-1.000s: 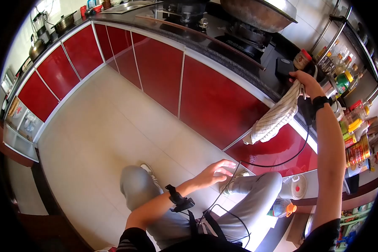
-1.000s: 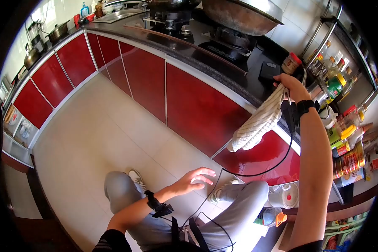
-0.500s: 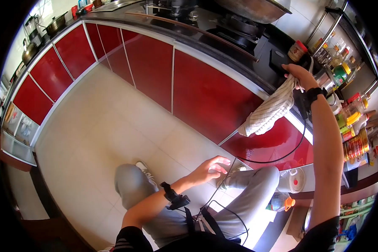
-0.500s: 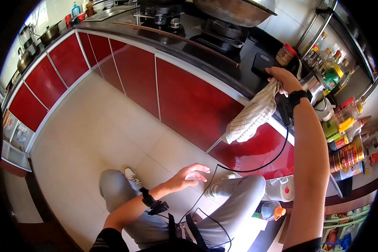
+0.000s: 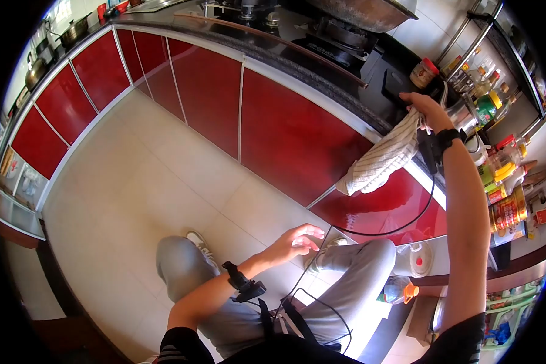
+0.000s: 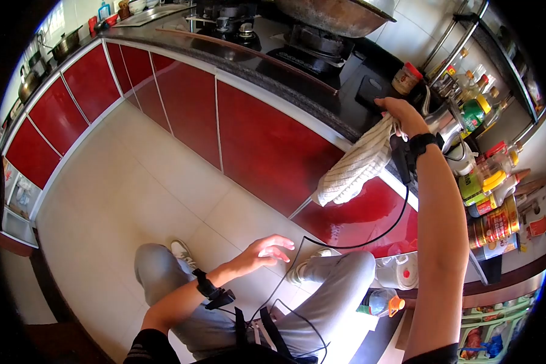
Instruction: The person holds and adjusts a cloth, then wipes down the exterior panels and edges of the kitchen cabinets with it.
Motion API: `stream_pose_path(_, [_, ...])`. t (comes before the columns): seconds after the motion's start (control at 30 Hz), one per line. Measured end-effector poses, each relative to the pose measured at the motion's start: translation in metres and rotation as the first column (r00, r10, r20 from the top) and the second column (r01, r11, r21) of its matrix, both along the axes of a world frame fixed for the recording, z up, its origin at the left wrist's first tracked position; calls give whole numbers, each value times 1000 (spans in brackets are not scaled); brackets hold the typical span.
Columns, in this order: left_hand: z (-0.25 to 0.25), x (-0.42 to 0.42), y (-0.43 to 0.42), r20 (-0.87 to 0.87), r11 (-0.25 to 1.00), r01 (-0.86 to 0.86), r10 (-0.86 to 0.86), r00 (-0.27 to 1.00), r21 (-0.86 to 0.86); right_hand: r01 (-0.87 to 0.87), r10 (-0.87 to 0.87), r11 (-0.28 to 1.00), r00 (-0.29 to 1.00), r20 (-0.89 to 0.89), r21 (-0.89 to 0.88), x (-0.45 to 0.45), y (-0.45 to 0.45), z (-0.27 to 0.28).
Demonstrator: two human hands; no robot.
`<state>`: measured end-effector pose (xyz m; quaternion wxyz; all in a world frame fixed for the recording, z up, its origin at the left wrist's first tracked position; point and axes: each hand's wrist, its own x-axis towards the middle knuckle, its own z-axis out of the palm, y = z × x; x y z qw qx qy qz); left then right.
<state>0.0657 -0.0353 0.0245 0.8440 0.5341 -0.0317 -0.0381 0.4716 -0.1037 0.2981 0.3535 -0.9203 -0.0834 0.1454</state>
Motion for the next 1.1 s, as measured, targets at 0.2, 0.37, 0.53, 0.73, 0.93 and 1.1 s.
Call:
stream_pose_path(0.2, [-1, 0, 3, 9, 999, -33, 33, 999, 20, -179, 173, 968, 984, 49, 179, 2, 2, 0])
stream_pose_path(0.37, [-1, 2, 5, -46, 968, -251, 250, 967, -20, -372, 406, 840, 914, -1, 395, -111, 20, 17])
stream_pose_path(0.53, [27, -2, -4, 198, 795, -538, 501, 842, 278, -616, 623, 776, 783, -6, 132, -238, 21, -6])
stream_pose_path(0.73, [16, 1, 0, 402, 459, -712, 603, 689, 532, -812, 813, 581, 582, -4, -44, -283, 4, -70])
stream_pose_path(0.93, [31, -10, 0, 92, 689, -456, 495, 864, 563, -874, 893, 436, 450, -18, -214, -277, -30, -93])
stream_pose_path(1.1, [39, -10, 3, 144, 636, -355, 359, 922, 685, -852, 941, 334, 326, 90, -403, -273, -69, -105])
